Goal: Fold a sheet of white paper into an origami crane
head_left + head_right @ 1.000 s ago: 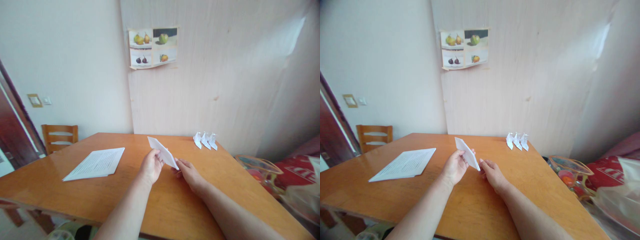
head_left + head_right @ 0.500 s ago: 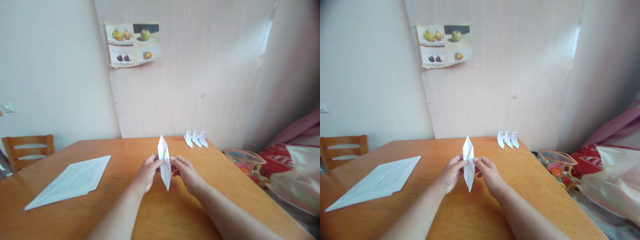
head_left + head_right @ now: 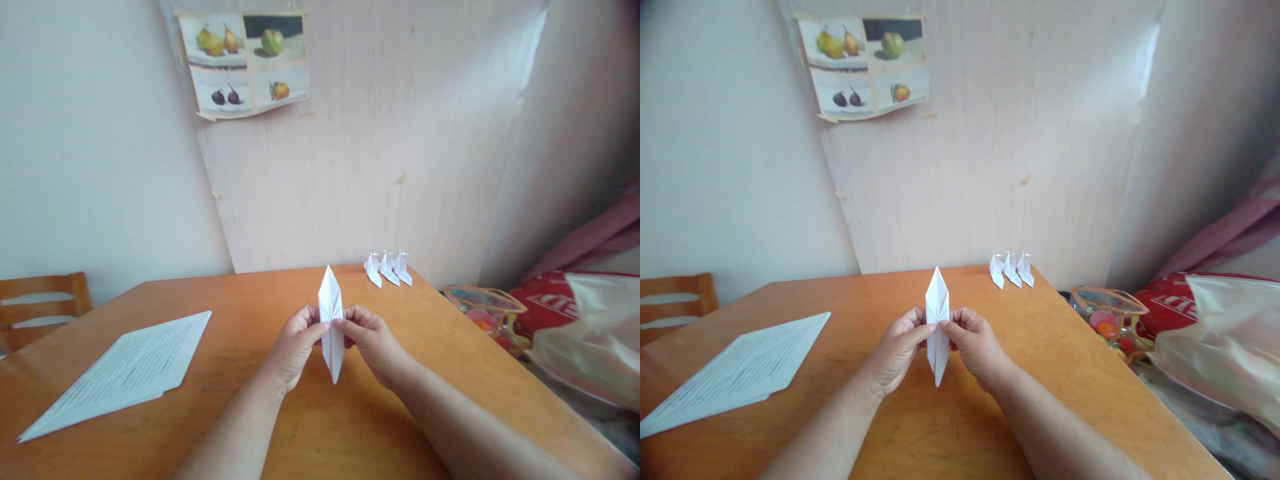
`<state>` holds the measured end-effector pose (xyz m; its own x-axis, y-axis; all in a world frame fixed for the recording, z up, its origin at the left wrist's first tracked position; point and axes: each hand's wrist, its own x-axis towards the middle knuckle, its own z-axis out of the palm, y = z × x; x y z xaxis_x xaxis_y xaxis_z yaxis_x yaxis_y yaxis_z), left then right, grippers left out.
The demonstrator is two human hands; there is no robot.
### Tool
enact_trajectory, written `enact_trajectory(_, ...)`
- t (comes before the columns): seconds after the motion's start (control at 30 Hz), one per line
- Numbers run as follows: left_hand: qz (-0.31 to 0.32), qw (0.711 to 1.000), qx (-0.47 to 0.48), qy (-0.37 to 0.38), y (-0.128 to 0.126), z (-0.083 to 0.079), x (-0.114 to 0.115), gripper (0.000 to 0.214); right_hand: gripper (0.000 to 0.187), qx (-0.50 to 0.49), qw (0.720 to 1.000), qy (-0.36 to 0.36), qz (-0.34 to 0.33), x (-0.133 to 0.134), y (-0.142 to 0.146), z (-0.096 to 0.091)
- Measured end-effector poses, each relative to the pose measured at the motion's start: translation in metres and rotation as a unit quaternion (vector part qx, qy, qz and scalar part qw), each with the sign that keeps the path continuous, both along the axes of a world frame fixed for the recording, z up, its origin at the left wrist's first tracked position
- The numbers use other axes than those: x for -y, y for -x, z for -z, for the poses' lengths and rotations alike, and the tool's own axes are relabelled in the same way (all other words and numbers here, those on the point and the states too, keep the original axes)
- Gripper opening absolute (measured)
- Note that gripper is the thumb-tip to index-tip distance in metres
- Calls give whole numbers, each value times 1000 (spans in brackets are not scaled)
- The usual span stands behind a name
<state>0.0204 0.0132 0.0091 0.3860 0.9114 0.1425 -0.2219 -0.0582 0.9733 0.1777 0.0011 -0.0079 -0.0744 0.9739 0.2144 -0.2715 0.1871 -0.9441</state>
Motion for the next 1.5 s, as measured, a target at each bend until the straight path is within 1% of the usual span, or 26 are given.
enact_trajectory(0.27,-9,1000,-9,1,-1,-4,2,20,28,-5,1000,-10,-11,1,0,1)
enact_trajectory(0.4,-8,1000,-4,12,0,-3,1,19,28,-3,1000,-7,-15,1,-1,1)
enact_trajectory(0.63,-46,999,-18,8,4,2,-3,16,25,0,1000,13,-17,5,-2,-2)
enact_trajectory(0.73,-58,998,-18,9,4,2,-4,17,25,-1,1000,24,-4,5,-2,-4)
enact_trajectory(0.93,-58,998,-16,10,2,0,-3,18,24,15,999,28,25,5,-3,-5)
enact_trajectory(1.07,-77,997,-15,-1,3,0,-4,16,24,28,997,-7,68,4,-3,-3)
enact_trajectory(1.17,-93,995,-16,-27,4,2,-6,15,23,28,995,-43,89,4,-2,-3)
enact_trajectory(1.27,-118,991,-20,-55,4,1,-7,12,19,24,996,-46,74,7,-1,-6)
enact_trajectory(1.4,-132,988,-31,-77,4,-3,-4,11,18,0,1000,-10,29,12,-1,-8)
enact_trajectory(1.5,-144,985,-32,-85,5,-4,-3,14,22,-19,1000,7,8,14,-1,-9)
